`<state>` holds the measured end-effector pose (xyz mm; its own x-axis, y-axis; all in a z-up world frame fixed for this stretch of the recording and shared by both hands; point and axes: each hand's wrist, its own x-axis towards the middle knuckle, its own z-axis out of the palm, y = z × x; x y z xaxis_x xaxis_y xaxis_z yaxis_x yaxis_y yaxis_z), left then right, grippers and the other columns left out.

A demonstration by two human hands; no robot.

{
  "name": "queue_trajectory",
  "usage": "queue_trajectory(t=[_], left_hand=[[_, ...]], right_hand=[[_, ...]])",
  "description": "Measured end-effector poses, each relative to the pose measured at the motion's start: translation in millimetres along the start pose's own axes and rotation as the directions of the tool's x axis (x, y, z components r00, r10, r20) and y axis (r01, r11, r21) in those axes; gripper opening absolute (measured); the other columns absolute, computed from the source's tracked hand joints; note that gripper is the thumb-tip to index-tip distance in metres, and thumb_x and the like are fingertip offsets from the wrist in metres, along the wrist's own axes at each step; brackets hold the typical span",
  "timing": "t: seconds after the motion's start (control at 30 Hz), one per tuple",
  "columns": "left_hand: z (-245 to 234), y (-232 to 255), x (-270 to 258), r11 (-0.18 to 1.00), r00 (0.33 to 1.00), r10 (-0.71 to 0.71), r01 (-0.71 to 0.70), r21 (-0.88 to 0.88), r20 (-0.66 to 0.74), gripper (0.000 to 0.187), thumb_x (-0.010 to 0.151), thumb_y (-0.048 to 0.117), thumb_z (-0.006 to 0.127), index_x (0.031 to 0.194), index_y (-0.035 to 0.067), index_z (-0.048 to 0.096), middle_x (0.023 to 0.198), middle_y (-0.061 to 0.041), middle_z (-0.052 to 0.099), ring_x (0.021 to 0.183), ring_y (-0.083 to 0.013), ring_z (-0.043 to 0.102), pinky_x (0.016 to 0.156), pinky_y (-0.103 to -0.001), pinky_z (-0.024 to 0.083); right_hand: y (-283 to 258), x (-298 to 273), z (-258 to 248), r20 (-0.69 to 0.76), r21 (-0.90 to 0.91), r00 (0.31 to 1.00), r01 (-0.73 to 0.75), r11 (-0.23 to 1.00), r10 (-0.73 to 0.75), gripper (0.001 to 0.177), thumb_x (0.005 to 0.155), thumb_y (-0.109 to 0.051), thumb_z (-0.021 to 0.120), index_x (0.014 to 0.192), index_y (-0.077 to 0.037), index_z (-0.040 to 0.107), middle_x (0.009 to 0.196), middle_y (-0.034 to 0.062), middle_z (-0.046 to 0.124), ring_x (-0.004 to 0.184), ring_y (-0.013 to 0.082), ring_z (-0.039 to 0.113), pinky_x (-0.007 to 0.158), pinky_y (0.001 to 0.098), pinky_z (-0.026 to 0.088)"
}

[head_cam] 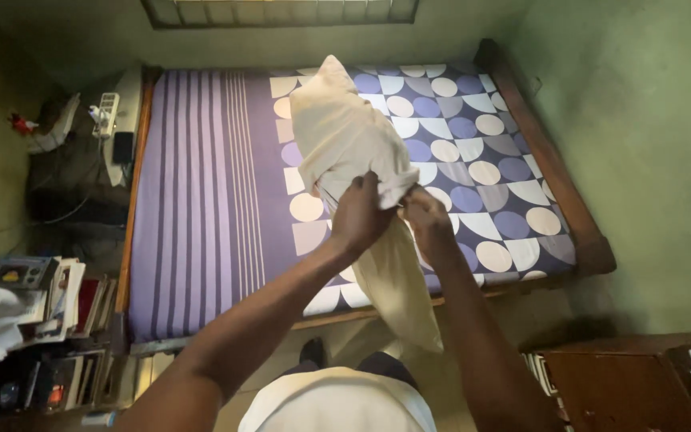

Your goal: Making a bed by tucking in the sheets and putting a pillowcase on a pillow.

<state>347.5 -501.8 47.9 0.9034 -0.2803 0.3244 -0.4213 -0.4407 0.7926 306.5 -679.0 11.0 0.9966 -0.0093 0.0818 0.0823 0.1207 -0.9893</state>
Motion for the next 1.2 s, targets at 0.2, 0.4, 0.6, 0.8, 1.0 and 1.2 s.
queue_trajectory(t=[0.2, 0.4, 0.6, 0.8, 1.0, 1.2], left_hand=[[-4.2, -11.9, 45.2, 0.996, 0.975, -0.055, 0.039, -0.082, -0.214, 0.039, 0.083, 0.016, 0.077, 0.112, -0.001, 0.059, 0.1, -0.029, 0.067, 0.087, -0.0491, 0.068, 0.074, -0.055, 0.055], [16.2, -23.1, 67.8, 0.988, 0.985, 0.153, -0.154, -0.011, -0.086, 0.053, 0.075, 0.017, 0.081, 0.116, -0.002, 0.054, 0.102, -0.033, 0.065, 0.085, -0.0506, 0.066, 0.071, -0.057, 0.053], [51.5, -56.6, 125.5, 0.98, 0.978, 0.196, -0.197, 0.008, 0.071, 0.027, 0.095, 0.01, 0.062, 0.121, 0.013, 0.07, 0.114, -0.018, 0.075, 0.1, -0.0351, 0.075, 0.088, -0.046, 0.059], [113.6, -17.1, 87.8, 0.969, 0.881, 0.048, -0.155, 0.191, 0.47, 0.028, 0.092, 0.008, 0.063, 0.119, 0.01, 0.069, 0.11, -0.015, 0.075, 0.101, -0.0321, 0.073, 0.087, -0.045, 0.059], [114.0, -12.3, 57.8, 0.975, 0.976, -0.086, 0.124, -0.187, 0.2, 0.026, 0.093, 0.012, 0.061, 0.118, 0.008, 0.069, 0.104, -0.013, 0.076, 0.096, -0.0291, 0.076, 0.085, -0.043, 0.061], [75.7, -31.5, 122.3, 0.917, 0.941, -0.332, 0.339, 0.211, -0.069, 0.039, 0.096, 0.045, 0.062, 0.109, 0.011, 0.074, 0.102, -0.012, 0.076, 0.086, -0.0305, 0.075, 0.078, -0.047, 0.059]], right_hand=[[25.5, -44.1, 39.3, -0.063, -0.996, 0.962, -0.045, 0.074, -0.265, 0.136, 0.058, -0.064, 0.088, 0.154, 0.006, 0.023, 0.156, 0.0321, 0.028, 0.144, 0.0496, 0.036, 0.107, 0.0597, 0.033], [57.4, -39.8, -0.7, -0.232, -0.929, 0.94, -0.138, 0.343, -0.251, 0.096, 0.069, -0.037, 0.084, 0.15, -0.009, 0.04, 0.125, 0.0226, 0.061, 0.106, 0.0445, 0.064, 0.083, 0.0525, 0.054], [29.2, -6.0, -36.9, -0.197, -0.912, 0.979, -0.164, 0.375, -0.05, 0.08, 0.076, -0.033, 0.081, 0.146, -0.012, 0.049, 0.111, 0.016, 0.07, 0.092, 0.0385, 0.072, 0.08, 0.0488, 0.058], [60.8, 41.9, -97.2, -0.15, -0.864, 0.979, -0.199, 0.463, 0.14, 0.041, 0.08, -0.029, 0.078, 0.117, -0.012, 0.069, 0.093, 0.0144, 0.075, 0.087, 0.0357, 0.073, 0.076, 0.0467, 0.058], [17.3, 93.4, -104.5, -0.039, -0.633, 0.972, -0.202, 0.747, 0.23, 0.033, 0.078, -0.016, 0.069, 0.11, -0.01, 0.075, 0.079, 0.0114, 0.076, 0.07, 0.0268, 0.074, 0.066, 0.0414, 0.058], [-15.8, 103.2, -86.9, 0.025, -0.711, 0.937, -0.229, 0.665, 0.349, 0.039, 0.072, -0.025, 0.081, 0.109, -0.012, 0.071, 0.074, 0.0097, 0.077, 0.064, 0.0268, 0.075, 0.064, 0.0419, 0.058]])
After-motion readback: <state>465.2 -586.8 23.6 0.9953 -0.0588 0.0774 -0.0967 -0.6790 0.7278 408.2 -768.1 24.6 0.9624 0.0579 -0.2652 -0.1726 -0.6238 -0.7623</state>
